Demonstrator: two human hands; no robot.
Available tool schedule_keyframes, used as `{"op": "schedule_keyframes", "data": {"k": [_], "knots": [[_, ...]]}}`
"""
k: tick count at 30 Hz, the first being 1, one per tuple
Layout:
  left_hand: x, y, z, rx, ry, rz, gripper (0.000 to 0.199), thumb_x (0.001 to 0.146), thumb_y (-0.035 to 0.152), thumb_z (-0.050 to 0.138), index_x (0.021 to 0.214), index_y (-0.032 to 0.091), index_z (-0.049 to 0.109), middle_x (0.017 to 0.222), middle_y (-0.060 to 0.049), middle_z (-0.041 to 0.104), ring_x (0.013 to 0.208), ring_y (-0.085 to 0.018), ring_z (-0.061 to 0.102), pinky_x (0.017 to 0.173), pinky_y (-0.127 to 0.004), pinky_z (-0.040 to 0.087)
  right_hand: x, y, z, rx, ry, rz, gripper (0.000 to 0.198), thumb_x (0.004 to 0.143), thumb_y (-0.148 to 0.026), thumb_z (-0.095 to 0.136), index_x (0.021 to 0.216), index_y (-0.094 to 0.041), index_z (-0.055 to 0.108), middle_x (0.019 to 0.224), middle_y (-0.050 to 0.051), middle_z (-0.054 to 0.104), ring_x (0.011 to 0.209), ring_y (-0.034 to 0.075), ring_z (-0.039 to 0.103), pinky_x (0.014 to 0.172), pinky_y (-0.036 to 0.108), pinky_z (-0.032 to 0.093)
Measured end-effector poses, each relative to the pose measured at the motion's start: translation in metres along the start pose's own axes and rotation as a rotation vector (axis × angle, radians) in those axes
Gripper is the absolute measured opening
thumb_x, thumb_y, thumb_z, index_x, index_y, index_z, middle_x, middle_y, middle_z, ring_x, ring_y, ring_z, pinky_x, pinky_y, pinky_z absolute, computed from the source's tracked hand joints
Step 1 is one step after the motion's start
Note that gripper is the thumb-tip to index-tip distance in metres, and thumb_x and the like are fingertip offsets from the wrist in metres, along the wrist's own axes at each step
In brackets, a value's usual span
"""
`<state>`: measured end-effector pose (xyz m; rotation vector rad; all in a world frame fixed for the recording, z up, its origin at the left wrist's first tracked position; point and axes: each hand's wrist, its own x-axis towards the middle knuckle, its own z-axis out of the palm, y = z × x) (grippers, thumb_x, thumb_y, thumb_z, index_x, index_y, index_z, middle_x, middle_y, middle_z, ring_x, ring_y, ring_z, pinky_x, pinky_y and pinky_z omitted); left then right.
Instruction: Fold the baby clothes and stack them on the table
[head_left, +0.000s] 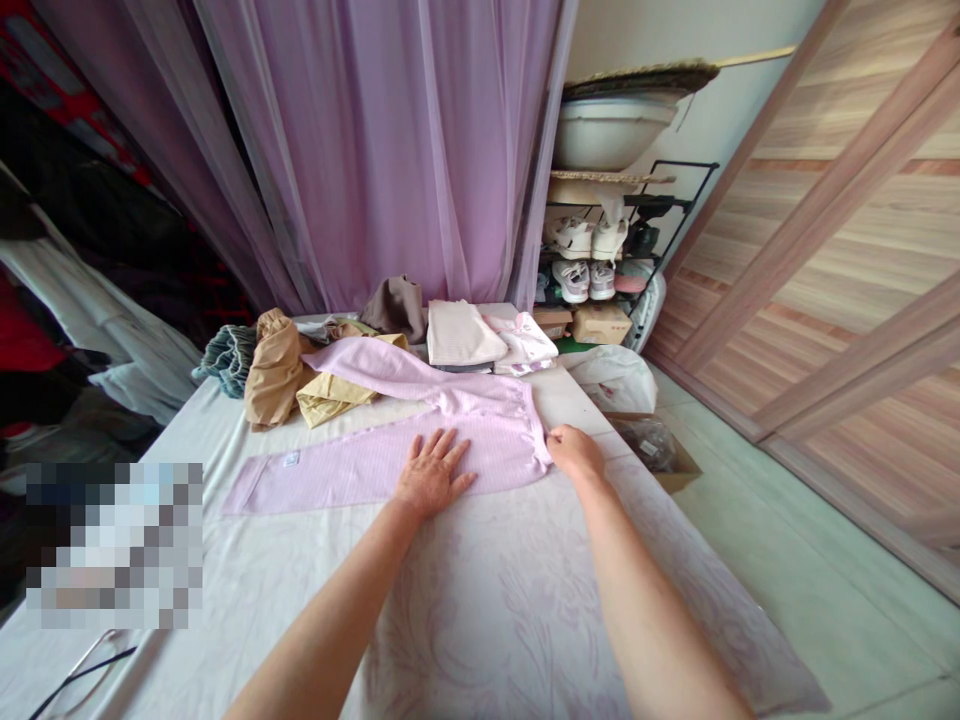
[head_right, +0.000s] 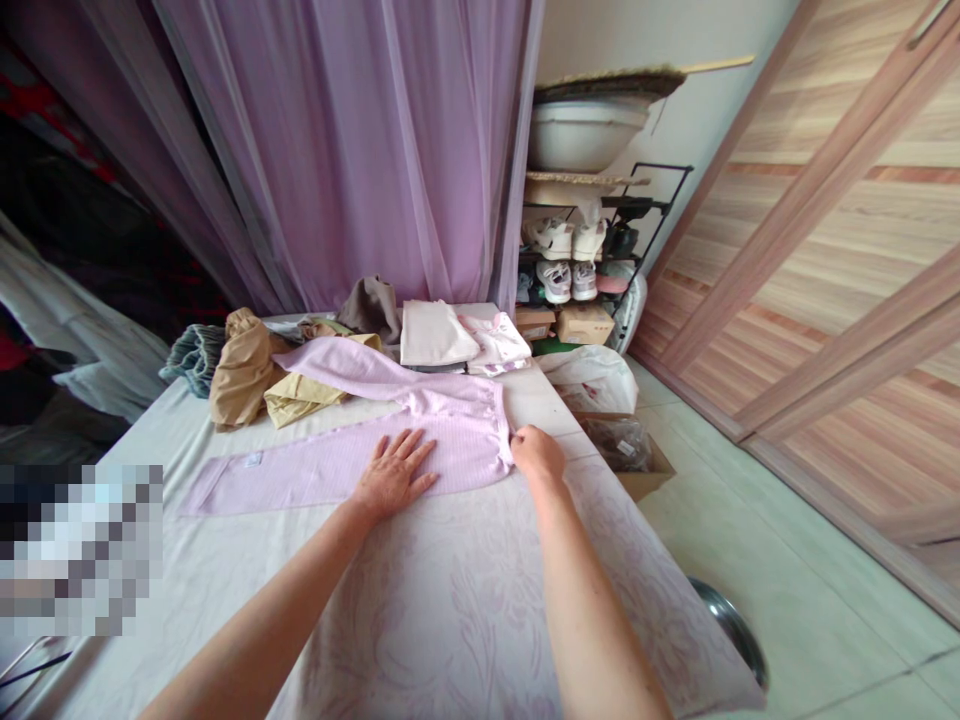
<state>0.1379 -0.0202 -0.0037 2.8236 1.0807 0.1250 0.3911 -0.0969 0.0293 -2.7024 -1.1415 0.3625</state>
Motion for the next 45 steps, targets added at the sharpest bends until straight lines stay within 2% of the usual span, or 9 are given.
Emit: {"op": "schedule_keyframes", "data": {"k": [8,10,14,16,18,25,34,37,45], "knots": [[0.001,-0.001,0.002,-0.028,-0.008,-0.002,0.065,0.094,0.064,0.035,0.149,0.029,0.04,0.16,-0.006,0.032,0.147,-0.031,0.026,0.119,-0.056,0.016,0.0,0.014,0.004,0.03,0.059,0.0,0.034,0.089,-0.033,0.044,0.106,-0.026,0.074,0.104,0.007,0.075,0.089,0.022,0.068,0.066,0.028,0.044],[0.001,-0.001,0.002,-0.036,-0.009,-0.002,0.065,0.094,0.064,0.035,0.149,0.029,0.04,0.159,-0.006,0.033,0.147,-0.031,0.026,0.119,-0.056,0.017,-0.001,0.015,0.009,0.092,0.152,-0.052,0.035,0.091,-0.033,0.043,0.106,-0.024,0.073,0.103,0.008,0.074,0.087,0.021,0.067,0.069,0.028,0.045],[0.0,-0.001,0.002,-0.046,-0.008,0.0,0.065,0.094,0.064,0.034,0.149,0.029,0.04,0.159,-0.007,0.033,0.147,-0.031,0.025,0.118,-0.057,0.017,-0.015,0.0,0.024,0.218,0.478,-0.403,0.04,0.093,-0.029,0.038,0.116,-0.017,0.069,0.114,0.012,0.071,0.103,0.022,0.064,0.088,0.032,0.048],[0.0,0.0,0.001,-0.05,-0.007,0.0,0.065,0.094,0.065,0.034,0.149,0.029,0.04,0.159,-0.007,0.032,0.147,-0.031,0.025,0.118,-0.058,0.017,-0.026,-0.014,0.034,0.16,0.451,-0.67,0.042,0.095,-0.029,0.037,0.126,-0.018,0.064,0.131,0.012,0.063,0.12,0.022,0.057,0.103,0.036,0.042],[0.0,0.0,0.0,-0.054,-0.004,0.002,0.065,0.094,0.065,0.034,0.149,0.03,0.04,0.159,-0.007,0.033,0.147,-0.031,0.026,0.118,-0.058,0.018,-0.037,-0.026,0.044,0.029,0.327,-0.81,0.045,0.096,-0.03,0.037,0.136,-0.022,0.056,0.145,0.009,0.053,0.133,0.022,0.047,0.114,0.042,0.031],[-0.003,-0.004,0.001,-0.044,0.022,0.024,0.069,0.094,0.067,0.03,0.15,0.027,0.039,0.158,-0.008,0.035,0.146,-0.029,0.029,0.118,-0.054,0.021,-0.043,-0.027,0.063,-0.219,0.151,-0.657,0.053,0.098,-0.041,0.036,0.147,-0.021,0.044,0.157,0.009,0.035,0.144,0.023,0.032,0.119,0.048,0.019],[-0.043,-0.044,-0.006,0.007,0.047,-0.051,0.069,0.095,0.066,0.029,0.15,0.025,0.038,0.157,-0.009,0.037,0.145,-0.029,0.031,0.118,-0.054,0.023,-0.046,-0.02,0.067,-0.217,0.188,-0.739,0.054,0.097,-0.039,0.037,0.149,-0.026,0.04,0.158,0.006,0.034,0.145,0.023,0.03,0.118,0.049,0.02],[-0.063,-0.065,-0.006,0.038,0.074,-0.102,0.066,0.096,0.064,0.03,0.149,0.026,0.04,0.156,-0.008,0.039,0.144,-0.028,0.033,0.118,-0.054,0.022,-0.049,-0.01,0.075,-0.221,0.162,-0.803,0.052,0.098,-0.04,0.034,0.146,-0.025,0.045,0.154,0.006,0.041,0.143,0.021,0.034,0.117,0.047,0.023],[-0.115,-0.118,-0.022,0.078,0.107,-0.405,0.055,0.098,0.051,0.035,0.146,0.027,0.045,0.155,-0.008,0.041,0.144,-0.029,0.033,0.117,-0.053,0.023,-0.059,0.001,0.084,-0.222,0.286,-0.721,0.051,0.095,-0.041,0.041,0.143,-0.024,0.05,0.154,0.011,0.04,0.141,0.028,0.037,0.112,0.049,0.031]]}}
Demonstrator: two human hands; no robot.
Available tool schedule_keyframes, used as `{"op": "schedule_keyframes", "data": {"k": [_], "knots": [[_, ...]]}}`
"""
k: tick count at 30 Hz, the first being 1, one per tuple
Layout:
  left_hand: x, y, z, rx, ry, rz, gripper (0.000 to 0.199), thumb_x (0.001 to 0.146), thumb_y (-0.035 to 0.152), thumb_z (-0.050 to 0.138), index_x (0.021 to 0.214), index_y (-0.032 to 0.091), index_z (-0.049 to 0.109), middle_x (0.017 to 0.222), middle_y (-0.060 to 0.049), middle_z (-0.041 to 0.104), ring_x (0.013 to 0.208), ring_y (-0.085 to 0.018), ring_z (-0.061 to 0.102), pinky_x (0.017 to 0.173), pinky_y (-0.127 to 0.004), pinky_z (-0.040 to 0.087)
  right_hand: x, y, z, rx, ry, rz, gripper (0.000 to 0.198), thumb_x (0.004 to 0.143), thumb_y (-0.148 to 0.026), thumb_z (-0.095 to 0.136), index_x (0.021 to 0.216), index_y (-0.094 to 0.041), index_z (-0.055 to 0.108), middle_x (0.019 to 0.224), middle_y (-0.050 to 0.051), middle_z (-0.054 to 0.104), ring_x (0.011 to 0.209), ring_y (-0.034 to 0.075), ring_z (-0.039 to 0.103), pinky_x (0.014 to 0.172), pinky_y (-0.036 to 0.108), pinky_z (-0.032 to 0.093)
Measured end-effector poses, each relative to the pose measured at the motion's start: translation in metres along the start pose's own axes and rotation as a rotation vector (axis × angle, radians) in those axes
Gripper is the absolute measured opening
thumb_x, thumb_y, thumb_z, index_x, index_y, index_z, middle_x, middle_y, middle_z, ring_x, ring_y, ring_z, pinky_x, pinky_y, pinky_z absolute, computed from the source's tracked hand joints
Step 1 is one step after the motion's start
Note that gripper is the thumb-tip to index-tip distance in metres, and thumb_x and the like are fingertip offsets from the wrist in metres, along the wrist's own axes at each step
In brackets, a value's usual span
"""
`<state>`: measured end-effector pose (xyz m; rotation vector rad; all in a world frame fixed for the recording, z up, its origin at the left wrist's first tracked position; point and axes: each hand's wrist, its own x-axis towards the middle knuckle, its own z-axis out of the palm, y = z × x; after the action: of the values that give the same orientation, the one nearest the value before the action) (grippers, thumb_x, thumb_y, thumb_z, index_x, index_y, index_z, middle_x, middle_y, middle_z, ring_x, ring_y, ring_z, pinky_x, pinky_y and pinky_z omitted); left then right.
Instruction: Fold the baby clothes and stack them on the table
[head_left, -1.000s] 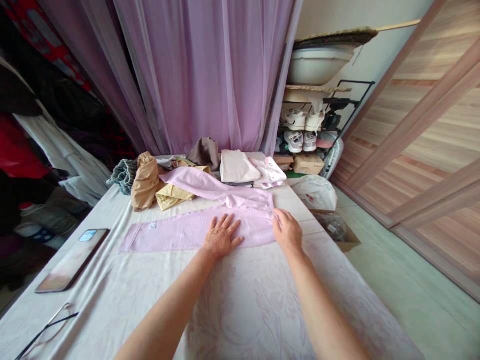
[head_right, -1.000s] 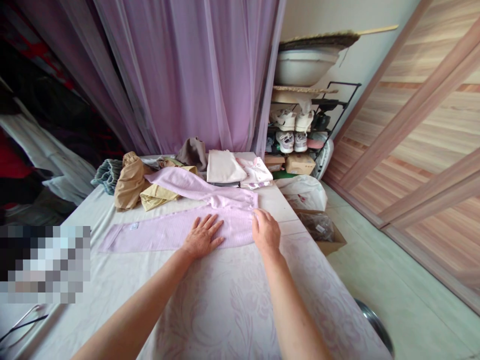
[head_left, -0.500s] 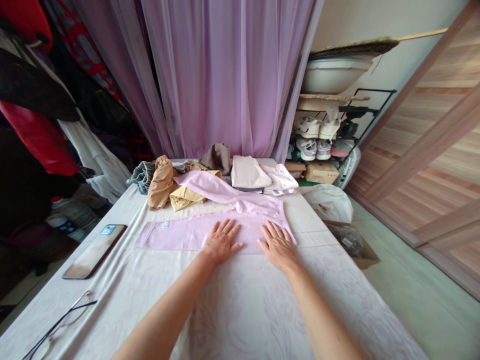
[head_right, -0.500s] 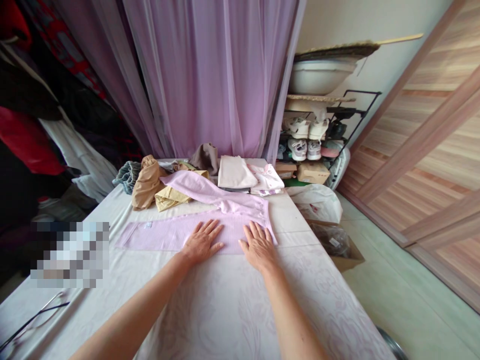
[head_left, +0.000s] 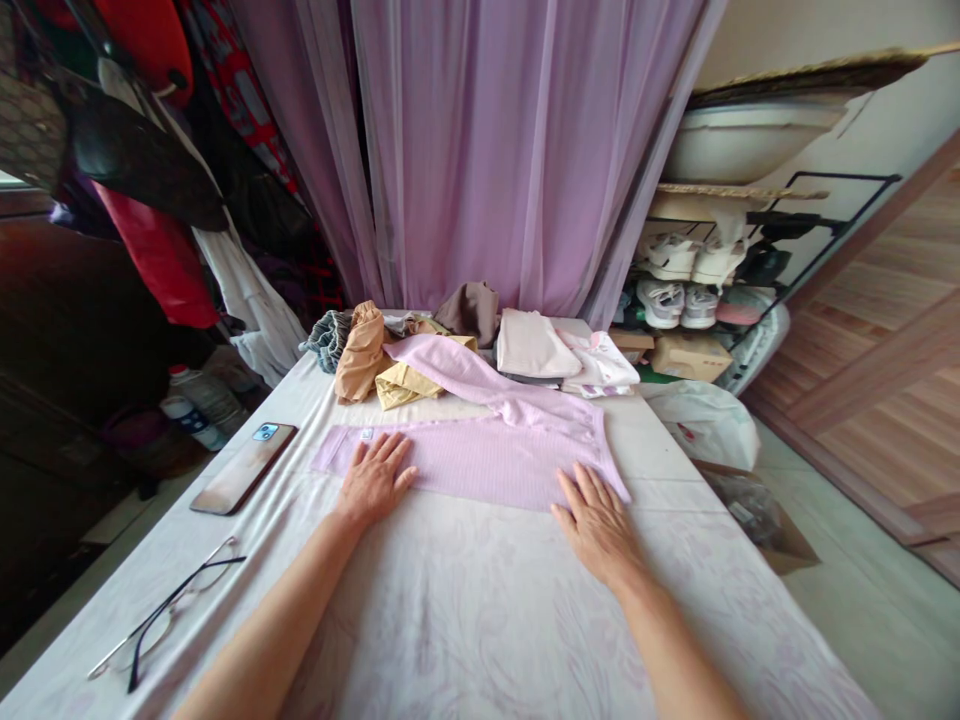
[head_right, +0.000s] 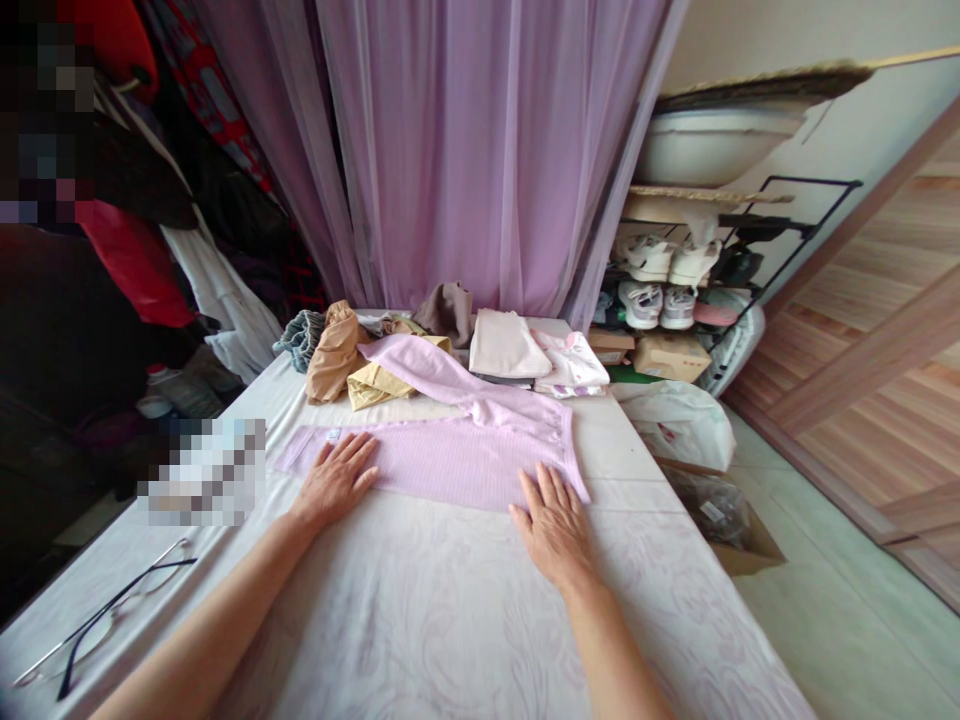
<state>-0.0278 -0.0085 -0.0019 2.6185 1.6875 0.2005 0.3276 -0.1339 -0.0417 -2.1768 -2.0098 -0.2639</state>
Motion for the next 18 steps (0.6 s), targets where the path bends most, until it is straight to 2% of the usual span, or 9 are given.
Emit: {"op": "schedule_keyframes", "data": {"k": [4,7,10,13,16,18], "knots": [[-0.005,-0.025,-0.008,0.013,-0.004,-0.147,0.054,0.099,0.047,0.034,0.146,0.025,0.045,0.156,-0.009,0.039,0.145,-0.031,0.031,0.116,-0.056,0.023,-0.001,-0.007,-0.006,0.02,-0.065,-0.04,0.047,0.096,-0.04,0.04,0.141,-0.034,0.051,0.154,0.006,0.041,0.142,0.027,0.036,0.112,0.057,0.026],[-0.005,-0.036,-0.007,0.022,-0.008,-0.208,0.053,0.098,0.045,0.035,0.146,0.024,0.045,0.156,-0.011,0.037,0.146,-0.03,0.03,0.116,-0.056,0.021,-0.001,-0.006,-0.005,0.023,-0.058,-0.001,0.046,0.095,-0.039,0.041,0.139,-0.031,0.054,0.151,0.008,0.046,0.14,0.027,0.038,0.113,0.055,0.027],[-0.003,-0.045,-0.002,0.006,0.018,-0.229,0.053,0.098,0.045,0.037,0.146,0.024,0.046,0.158,-0.011,0.035,0.146,-0.03,0.029,0.117,-0.052,0.023,-0.003,-0.001,-0.002,0.035,0.034,0.035,0.047,0.094,-0.039,0.043,0.135,-0.022,0.058,0.15,0.014,0.046,0.14,0.03,0.037,0.112,0.051,0.032],[-0.002,-0.057,-0.001,-0.027,0.119,-0.274,0.053,0.097,0.04,0.035,0.145,0.019,0.046,0.154,-0.013,0.041,0.143,-0.028,0.035,0.115,-0.044,0.03,-0.005,0.006,0.0,0.09,0.166,0.044,0.044,0.095,-0.038,0.04,0.122,-0.017,0.068,0.144,0.016,0.051,0.135,0.03,0.044,0.108,0.047,0.039],[0.001,-0.072,-0.008,-0.032,0.168,-0.395,0.054,0.097,0.033,0.03,0.143,0.011,0.046,0.144,-0.018,0.052,0.131,-0.028,0.05,0.108,-0.04,0.039,-0.008,0.011,0.0,0.192,0.253,0.038,0.042,0.096,-0.034,0.036,0.108,-0.019,0.073,0.122,0.013,0.067,0.113,0.024,0.06,0.099,0.04,0.047],[0.005,-0.082,-0.017,-0.004,0.114,-0.47,0.054,0.096,0.034,0.032,0.139,0.008,0.05,0.134,-0.02,0.06,0.121,-0.031,0.058,0.101,-0.041,0.044,-0.008,0.01,-0.001,0.232,0.265,0.034,0.04,0.096,-0.032,0.036,0.106,-0.02,0.073,0.109,0.011,0.071,0.102,0.022,0.064,0.095,0.038,0.049]]}}
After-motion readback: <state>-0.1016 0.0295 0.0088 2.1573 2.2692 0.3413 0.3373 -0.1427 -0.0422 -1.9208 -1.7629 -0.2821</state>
